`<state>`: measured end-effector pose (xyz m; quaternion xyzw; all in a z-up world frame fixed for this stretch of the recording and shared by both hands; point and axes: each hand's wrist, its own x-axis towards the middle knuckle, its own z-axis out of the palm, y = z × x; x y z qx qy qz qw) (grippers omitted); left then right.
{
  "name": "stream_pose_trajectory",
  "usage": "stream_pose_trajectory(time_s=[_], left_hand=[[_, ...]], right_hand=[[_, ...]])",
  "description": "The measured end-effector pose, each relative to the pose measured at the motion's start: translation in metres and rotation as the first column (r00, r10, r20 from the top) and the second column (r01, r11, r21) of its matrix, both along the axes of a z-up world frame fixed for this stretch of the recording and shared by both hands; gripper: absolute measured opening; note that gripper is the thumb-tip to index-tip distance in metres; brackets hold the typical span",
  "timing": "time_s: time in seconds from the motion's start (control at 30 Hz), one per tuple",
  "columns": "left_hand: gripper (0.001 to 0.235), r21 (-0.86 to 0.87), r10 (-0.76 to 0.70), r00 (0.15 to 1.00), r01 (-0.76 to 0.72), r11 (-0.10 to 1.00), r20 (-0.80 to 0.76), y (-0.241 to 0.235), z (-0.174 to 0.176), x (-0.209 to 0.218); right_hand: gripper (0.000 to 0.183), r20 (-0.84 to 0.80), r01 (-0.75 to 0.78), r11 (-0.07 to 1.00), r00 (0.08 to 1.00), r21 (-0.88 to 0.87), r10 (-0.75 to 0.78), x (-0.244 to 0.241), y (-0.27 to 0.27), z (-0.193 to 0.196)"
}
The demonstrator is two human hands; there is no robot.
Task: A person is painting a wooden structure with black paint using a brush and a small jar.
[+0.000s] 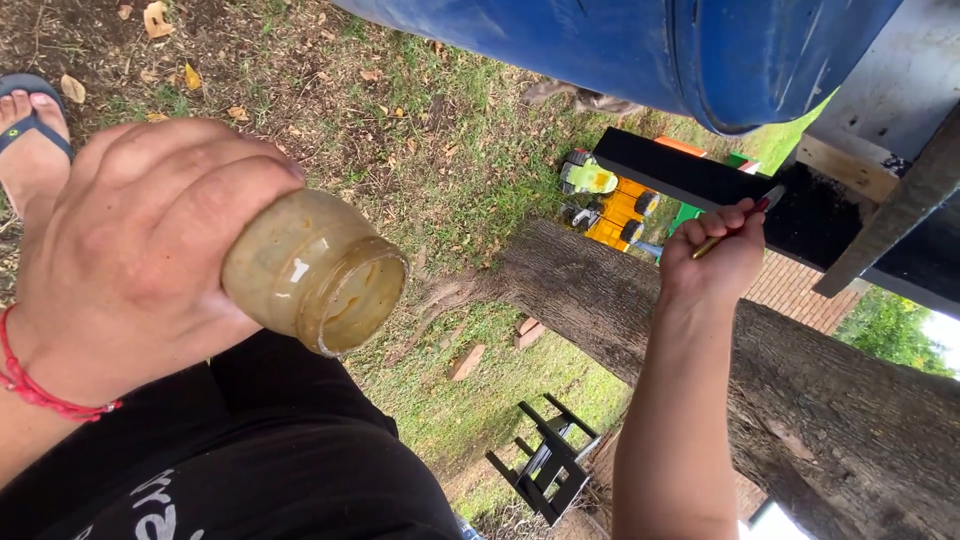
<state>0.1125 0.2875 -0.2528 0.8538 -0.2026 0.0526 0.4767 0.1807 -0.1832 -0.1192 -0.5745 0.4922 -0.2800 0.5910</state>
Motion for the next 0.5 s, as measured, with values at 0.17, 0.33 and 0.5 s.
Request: stream_pose_trajectory(time_s=[0.17,0.33,0.5], left_hand=[[0.037,0.008,0.003,1.000,-0.003,1.000,0.005,-0.003,0.003,0.001],[0.048,0.040,-0.032,0.999,0.033,0.999,-0.034,-0.001,0.005,0.000],[0.045,0.016,-0.024,0.999,0.024,1.000,-0.021,-0.002,-0.001,-0.004]], right_hand=[[0.033,0.232,-0.050,0.946,0.972,0.320,-0.027,-0.005,-0.024,-0.016],[0.043,0.541,-0.473,0.727,0.824,0.498,0.165,-0.010,-0.054,-0.017],[0.035,0.655,-0.442,0.791,0.752,0.422,0.071,-0.013,-0.048,0.006]])
